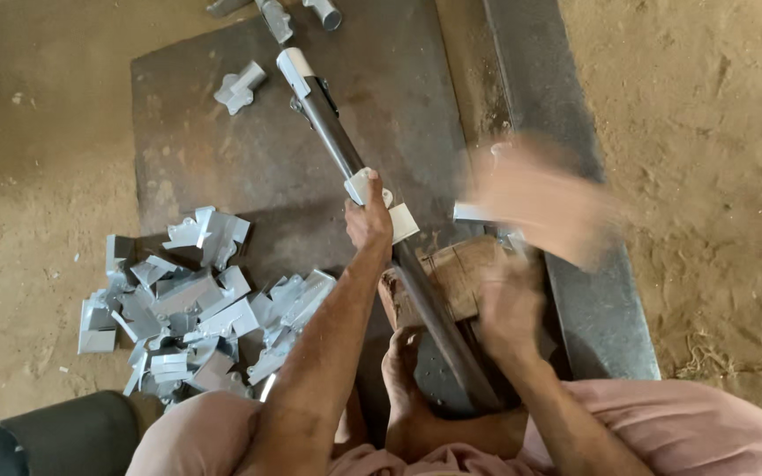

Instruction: The person sits on the ground and fits gray metal bracket fittings onto a long metal pipe, hammering each one into place with a wooden mallet. They pick fittings one at a time from a pile, slide them onto the pipe, and strike them to seat them, working along the pipe's length.

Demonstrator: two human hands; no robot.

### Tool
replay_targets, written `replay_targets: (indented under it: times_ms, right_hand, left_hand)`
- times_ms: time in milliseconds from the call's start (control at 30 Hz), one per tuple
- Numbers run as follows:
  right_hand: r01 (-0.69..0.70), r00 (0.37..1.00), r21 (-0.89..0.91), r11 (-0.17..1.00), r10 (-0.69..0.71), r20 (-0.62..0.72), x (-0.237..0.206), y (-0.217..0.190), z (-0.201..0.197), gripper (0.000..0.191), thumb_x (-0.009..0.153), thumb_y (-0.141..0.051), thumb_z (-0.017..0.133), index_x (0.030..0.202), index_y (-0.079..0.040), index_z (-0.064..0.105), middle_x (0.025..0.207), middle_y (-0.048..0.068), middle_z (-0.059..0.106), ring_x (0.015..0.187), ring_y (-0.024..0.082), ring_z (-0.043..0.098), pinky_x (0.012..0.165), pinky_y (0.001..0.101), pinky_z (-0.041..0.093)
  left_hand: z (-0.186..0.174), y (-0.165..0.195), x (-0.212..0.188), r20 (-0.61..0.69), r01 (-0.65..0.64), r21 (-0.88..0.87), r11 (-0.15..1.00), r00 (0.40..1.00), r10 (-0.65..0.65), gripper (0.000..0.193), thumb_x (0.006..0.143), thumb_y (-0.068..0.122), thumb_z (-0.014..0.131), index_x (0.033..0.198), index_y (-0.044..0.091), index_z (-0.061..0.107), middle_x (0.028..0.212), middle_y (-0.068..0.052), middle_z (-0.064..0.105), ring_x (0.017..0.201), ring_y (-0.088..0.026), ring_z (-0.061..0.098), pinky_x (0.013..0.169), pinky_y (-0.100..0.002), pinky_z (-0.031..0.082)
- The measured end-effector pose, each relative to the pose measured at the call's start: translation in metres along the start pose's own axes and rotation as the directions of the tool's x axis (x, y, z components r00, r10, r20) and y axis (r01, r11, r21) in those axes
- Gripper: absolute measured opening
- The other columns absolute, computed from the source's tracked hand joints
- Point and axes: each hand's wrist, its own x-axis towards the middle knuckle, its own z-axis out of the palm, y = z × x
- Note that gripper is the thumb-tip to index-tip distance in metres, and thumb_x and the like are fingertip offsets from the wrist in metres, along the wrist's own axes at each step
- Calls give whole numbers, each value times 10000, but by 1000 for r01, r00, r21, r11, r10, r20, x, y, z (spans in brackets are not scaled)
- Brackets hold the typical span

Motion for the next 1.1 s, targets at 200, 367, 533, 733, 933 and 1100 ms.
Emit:
replay_targets:
  times_ms: [200,367,533,733,933,1100]
  right_hand:
    - [-573,814,112,812,546,199,7,54,11,459,1162,-419,475,1169,25,589,753,135,583,631,262,551,527,369,438]
    - [-423,836,-46,905,409,366,-1,73,20,424,1081,-428,448,1315,-78,500,829,-50,537,560,159,615,415,328,460]
    - [-835,550,289,468,720,423,2,70,23,544,1113,-497,518,1021,37,559,637,-2,495,458,127,447,371,318,362]
    - [-877,298,-105,468,703,646,11,67,24,243,1044,-507,550,1229,-506,391,614,-12,429,438,154,372,373,342,336]
    - [-822,556,396,408,725,406,9,58,21,593,1046,-659,343,954,-87,471,589,-36,407,447,114,386,388,339,361]
    - [-731,598,61,679,596,536,-3,71,26,621,1018,-624,491,1221,-46,597,814,38,542,610,168,498,489,378,445]
  left_hand:
    - [2,-5,7,54,3,-113,994,999,3,898,770,791,579,1290,67,691,1247,-203,700,1203,-370,644,1025,-492,464]
    - [1,-12,11,105,13,-158,987,994,4,888,802,801,555,1289,68,679,1196,-168,699,1142,-325,644,995,-476,465]
    - [4,-22,14,263,47,-458,888,961,85,740,843,726,611,1089,33,697,910,-78,660,805,-216,645,718,-430,543]
    - [6,-32,18,358,139,-586,798,928,102,605,859,685,613,979,92,613,808,-47,596,676,-204,609,584,-403,526]
    - [6,-37,15,427,170,-663,729,886,181,658,906,733,600,1054,93,629,905,-34,590,736,-174,622,642,-372,542]
    - [4,-41,13,597,368,-628,686,794,120,643,841,743,488,959,122,601,849,-84,685,681,-261,700,573,-417,574]
